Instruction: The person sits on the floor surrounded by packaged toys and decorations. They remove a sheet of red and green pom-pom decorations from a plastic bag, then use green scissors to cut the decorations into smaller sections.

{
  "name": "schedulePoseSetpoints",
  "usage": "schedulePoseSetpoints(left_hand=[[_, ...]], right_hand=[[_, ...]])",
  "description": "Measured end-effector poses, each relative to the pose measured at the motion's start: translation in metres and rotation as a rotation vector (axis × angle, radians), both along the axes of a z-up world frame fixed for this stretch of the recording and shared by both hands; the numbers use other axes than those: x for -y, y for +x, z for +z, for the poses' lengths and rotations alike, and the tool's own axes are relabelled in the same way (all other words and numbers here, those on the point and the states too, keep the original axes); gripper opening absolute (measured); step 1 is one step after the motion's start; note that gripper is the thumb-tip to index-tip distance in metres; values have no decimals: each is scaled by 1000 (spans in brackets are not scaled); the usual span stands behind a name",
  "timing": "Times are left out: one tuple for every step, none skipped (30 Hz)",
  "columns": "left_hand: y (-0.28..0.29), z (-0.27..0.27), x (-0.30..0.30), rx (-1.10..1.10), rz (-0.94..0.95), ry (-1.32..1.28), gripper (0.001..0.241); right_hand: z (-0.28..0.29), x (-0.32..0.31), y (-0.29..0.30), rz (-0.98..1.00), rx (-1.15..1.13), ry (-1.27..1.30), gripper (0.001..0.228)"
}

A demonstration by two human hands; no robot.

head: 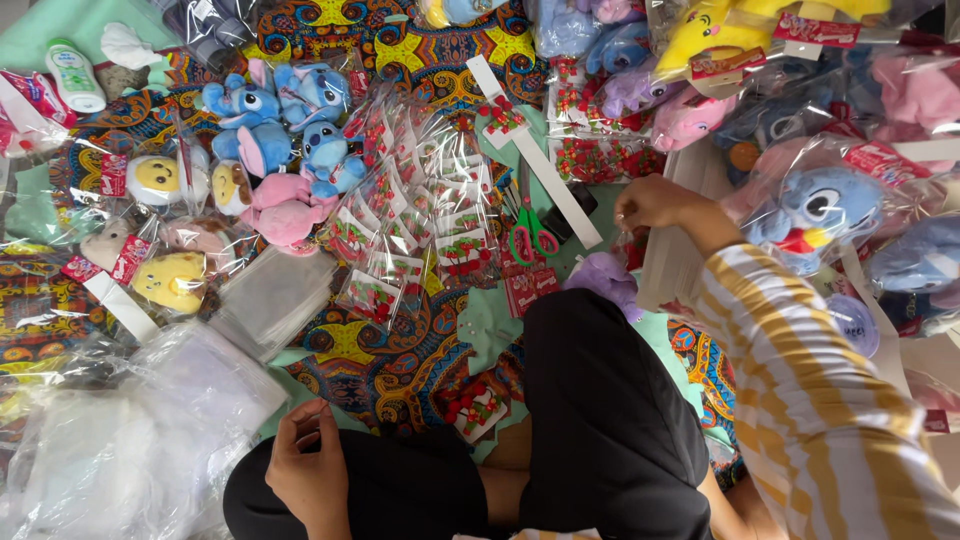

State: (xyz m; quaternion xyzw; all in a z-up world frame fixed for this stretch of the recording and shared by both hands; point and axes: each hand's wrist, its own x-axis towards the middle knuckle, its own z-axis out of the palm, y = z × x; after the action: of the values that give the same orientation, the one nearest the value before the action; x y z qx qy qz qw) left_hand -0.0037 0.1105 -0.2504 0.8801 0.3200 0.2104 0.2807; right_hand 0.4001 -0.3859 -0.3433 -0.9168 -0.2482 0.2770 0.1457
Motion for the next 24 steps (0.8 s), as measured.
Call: schedulePoseSetpoints(left_hand=[[1,1,0,-17,3,12,5],[2,1,0,-34,5,25,4],[1,1,0,-28,8,30,4],[1,1,1,-24,16,32,5],[2,1,1,-17,23,34,5],[3,0,2,-9,24,39,5],[4,-1,3,-44,64,40,3],[5,-3,4,-78,104,40,4],[7,-4,4,-74,106,42,4],[9,-5,4,-60,111,24,4],[9,-6,4,-49,115,4,6],[11,-9,4,-48,116,5,6],[12,-12,4,-10,109,-8,7],[13,-15,3,27,102,-21,7],[14,-15,4,28,107,-24,7],[15,-14,4,3,113,-42,7],[16,-14,5,-22,121,-61,8],[18,-13,6,-22,126,-64,8],[19,-12,7,-47,131,-74,8],[21,-11,8,-71,136,-83,8],[21,-11,8,-75,139,-86,8],[22,-12,8,-105,142,-59,7],[22,-12,8,-135,143,-33,7],[22,-11,8,-140,143,-36,7]], right_hand=[[-2,-12,7,-70,-22,-59,28],[-4,-24,14,-140,-45,-117,47],[3,-44,19,-138,-39,-111,47],[10,-64,24,-462,-94,194,38],[18,-84,30,-784,-151,507,29],[-5,-90,49,-781,-146,515,29],[-26,-97,69,-1184,-285,889,27],[-48,-103,89,-1576,-433,1271,25],[-56,-108,97,-1572,-433,1275,25],[-64,-114,105,-1698,-453,1342,26],[-74,-118,110,-1829,-472,1405,27],[-73,-119,115,-1827,-472,1405,27],[-72,-121,119,-1912,-444,1422,23],[-72,-123,124,-1998,-414,1437,20],[-77,-117,132,-1993,-413,1434,20],[-82,-112,140,-1996,-489,1404,18],[-87,-106,148,-1997,-565,1370,20],[-77,-109,149,-1993,-564,1364,20],[-67,-111,148,-2018,-561,1318,20],[-57,-112,146,-2043,-557,1271,21],[-66,-111,152,-2044,-558,1264,21],[-74,-110,158,-2054,-524,1290,22],[-83,-108,162,-2066,-489,1316,24],[-86,-108,160,-2069,-488,1310,24]])
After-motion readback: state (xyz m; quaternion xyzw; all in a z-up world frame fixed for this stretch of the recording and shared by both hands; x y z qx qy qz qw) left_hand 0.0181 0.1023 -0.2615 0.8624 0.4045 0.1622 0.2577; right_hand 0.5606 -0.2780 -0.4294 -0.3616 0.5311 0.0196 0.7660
